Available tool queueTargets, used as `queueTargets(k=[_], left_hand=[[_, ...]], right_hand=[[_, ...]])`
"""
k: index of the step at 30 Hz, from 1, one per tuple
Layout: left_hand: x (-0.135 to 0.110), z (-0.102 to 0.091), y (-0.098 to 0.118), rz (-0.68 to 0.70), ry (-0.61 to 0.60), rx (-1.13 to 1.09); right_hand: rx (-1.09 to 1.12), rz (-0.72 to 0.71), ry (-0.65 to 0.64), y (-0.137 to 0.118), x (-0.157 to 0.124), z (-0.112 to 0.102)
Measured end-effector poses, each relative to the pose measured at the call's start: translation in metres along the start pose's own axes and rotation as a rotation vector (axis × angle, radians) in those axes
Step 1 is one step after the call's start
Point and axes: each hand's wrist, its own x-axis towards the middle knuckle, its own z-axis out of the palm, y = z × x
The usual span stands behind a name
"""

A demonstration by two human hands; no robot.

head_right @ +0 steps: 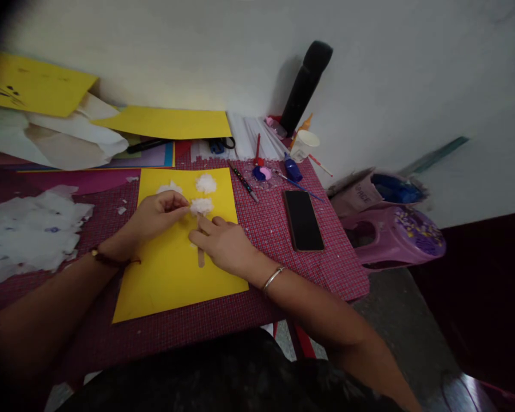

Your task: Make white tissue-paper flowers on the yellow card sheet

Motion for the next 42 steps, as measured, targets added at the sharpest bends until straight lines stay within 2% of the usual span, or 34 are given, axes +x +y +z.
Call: queueTargets(k=[4,7,9,11,13,16,19,22,24,27,31,33,36,39,42], left_hand=[[0.001,0.001,-0.004,0.013,-0.011,0.040],[0.002,0.004,-0.007,0.023,-0.010,0.025],[0.003,0.007,-0.009,0.018,-0.017,0.004],[0.004,0.008,-0.007,0.002,-0.008,-0.016],[0.005,0.002,0.000,-0.035,-0.036,-0.057],[0.000,-0.032,0.020,-0.076,-0.092,-0.214],[-0.023,-0.087,0.041,-0.030,0.121,-0.338],[-0.067,-0.134,0.045,-0.086,0.234,-0.235],[-0.101,-0.149,0.036,-0.175,0.230,-0.073],[-0.147,-0.145,0.015,-0.230,0.183,0.223],[-0.181,-0.113,-0.003,-0.025,0.187,0.657],[-0.185,-0.098,-0.006,0.031,0.156,0.754],[-0.177,-0.086,-0.009,-0.009,0.144,0.808],[-0.163,-0.088,-0.012,-0.075,0.191,0.804],[-0.153,-0.098,-0.010,-0.128,0.287,0.642]], right_hand=[[-0.018,-0.023,0.003,0.001,0.000,0.001],[0.120,-0.030,0.114,0.005,-0.002,0.000],[0.368,0.048,0.272,0.008,-0.003,-0.002],[0.690,0.214,0.447,0.012,-0.003,-0.004],[0.993,0.373,0.539,0.017,-0.001,-0.004],[1.286,0.515,0.509,0.025,0.004,0.002],[1.405,0.649,0.473,0.031,0.007,0.011],[1.453,0.710,0.470,0.035,0.008,0.018],[1.459,0.711,0.451,0.037,0.007,0.020],[1.446,0.692,0.425,0.036,0.006,0.020],[1.399,0.685,0.446,0.032,0.006,0.016],[1.391,0.698,0.438,0.031,0.007,0.015],[1.382,0.707,0.427,0.030,0.007,0.014],[1.362,0.684,0.426,0.030,0.007,0.013],[1.353,0.668,0.416,0.031,0.007,0.012]])
